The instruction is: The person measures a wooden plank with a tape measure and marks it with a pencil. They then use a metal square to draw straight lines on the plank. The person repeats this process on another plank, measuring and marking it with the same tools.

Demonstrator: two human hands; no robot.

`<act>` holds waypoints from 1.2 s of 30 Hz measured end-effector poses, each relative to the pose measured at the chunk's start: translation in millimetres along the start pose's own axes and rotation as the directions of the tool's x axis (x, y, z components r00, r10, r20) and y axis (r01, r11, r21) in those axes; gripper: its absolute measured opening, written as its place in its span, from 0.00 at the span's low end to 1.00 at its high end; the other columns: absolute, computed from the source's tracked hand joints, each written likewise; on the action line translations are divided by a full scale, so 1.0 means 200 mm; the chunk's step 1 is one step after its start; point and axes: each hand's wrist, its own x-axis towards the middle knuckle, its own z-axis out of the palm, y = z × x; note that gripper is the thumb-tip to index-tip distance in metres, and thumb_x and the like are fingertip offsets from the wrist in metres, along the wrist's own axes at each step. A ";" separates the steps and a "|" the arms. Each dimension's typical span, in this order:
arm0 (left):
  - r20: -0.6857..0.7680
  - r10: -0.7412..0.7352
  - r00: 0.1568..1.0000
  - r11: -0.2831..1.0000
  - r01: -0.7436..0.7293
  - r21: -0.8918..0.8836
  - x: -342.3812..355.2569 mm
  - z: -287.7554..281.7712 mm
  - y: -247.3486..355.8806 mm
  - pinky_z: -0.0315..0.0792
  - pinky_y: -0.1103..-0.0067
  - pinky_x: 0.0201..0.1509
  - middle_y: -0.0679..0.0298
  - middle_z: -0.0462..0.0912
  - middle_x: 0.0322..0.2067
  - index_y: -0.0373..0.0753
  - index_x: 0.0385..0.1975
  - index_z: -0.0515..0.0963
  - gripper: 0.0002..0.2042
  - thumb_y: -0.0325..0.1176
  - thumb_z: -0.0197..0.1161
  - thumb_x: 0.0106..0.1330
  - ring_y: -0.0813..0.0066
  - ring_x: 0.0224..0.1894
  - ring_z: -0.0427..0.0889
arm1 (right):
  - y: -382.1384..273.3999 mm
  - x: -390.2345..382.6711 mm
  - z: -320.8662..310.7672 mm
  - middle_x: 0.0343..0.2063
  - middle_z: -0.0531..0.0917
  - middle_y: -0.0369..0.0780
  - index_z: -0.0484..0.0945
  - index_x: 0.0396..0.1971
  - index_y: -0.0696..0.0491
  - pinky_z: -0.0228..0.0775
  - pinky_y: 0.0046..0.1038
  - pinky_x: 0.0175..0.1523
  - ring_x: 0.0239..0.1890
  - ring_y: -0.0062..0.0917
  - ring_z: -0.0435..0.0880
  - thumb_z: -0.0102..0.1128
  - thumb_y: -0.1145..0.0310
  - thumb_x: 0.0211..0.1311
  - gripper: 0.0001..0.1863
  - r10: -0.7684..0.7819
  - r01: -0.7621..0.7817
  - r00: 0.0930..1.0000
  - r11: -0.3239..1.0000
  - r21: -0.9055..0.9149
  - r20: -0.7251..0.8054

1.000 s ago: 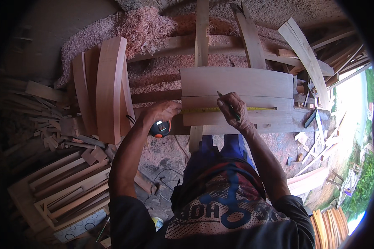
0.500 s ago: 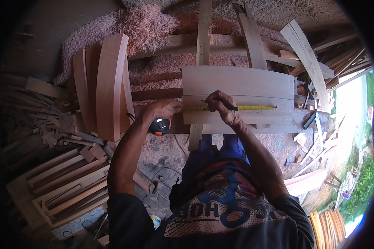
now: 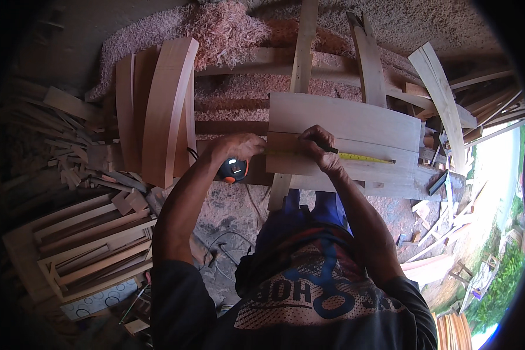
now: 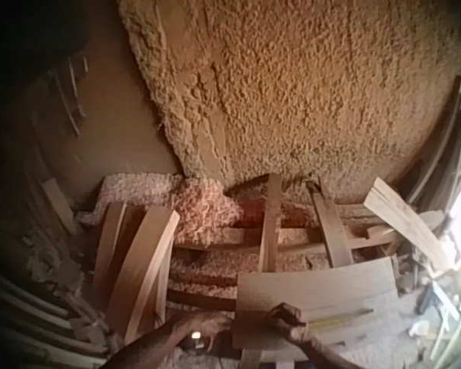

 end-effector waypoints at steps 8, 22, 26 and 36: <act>0.009 0.021 1.000 0.997 -0.022 0.076 -0.01 -0.03 0.03 0.77 0.69 0.40 0.57 0.83 0.30 0.40 0.59 0.78 0.18 0.39 0.49 0.76 0.70 0.32 0.83 | 0.01 0.01 -0.02 0.32 0.87 0.41 0.83 0.35 0.56 0.79 0.30 0.44 0.36 0.27 0.89 0.63 0.69 0.64 0.06 -0.059 0.071 0.994 0.989 -0.131 0.091; 0.027 0.023 0.999 0.998 -0.024 0.058 -0.01 -0.03 0.04 0.77 0.68 0.39 0.58 0.83 0.29 0.43 0.60 0.77 0.18 0.39 0.49 0.76 0.70 0.31 0.83 | -0.05 0.01 0.07 0.33 0.90 0.41 0.88 0.39 0.53 0.80 0.30 0.45 0.38 0.28 0.91 0.68 0.66 0.63 0.09 0.081 -0.007 0.977 0.936 -0.352 0.195; 0.012 0.009 1.000 1.000 -0.009 0.003 0.01 -0.01 0.00 0.76 0.70 0.36 0.58 0.82 0.27 0.49 0.59 0.79 0.18 0.44 0.51 0.76 0.70 0.29 0.81 | -0.06 0.01 0.09 0.34 0.90 0.41 0.88 0.40 0.53 0.79 0.29 0.46 0.38 0.27 0.91 0.67 0.64 0.65 0.10 0.081 -0.020 0.977 0.956 -0.291 0.196; -0.006 0.060 0.998 0.996 -0.060 0.065 0.00 -0.01 0.00 0.76 0.69 0.39 0.58 0.83 0.30 0.44 0.60 0.78 0.18 0.40 0.49 0.76 0.69 0.31 0.83 | -0.07 0.01 0.10 0.32 0.90 0.42 0.88 0.39 0.53 0.79 0.31 0.45 0.37 0.29 0.91 0.67 0.63 0.65 0.10 0.094 -0.037 0.978 0.957 -0.288 0.185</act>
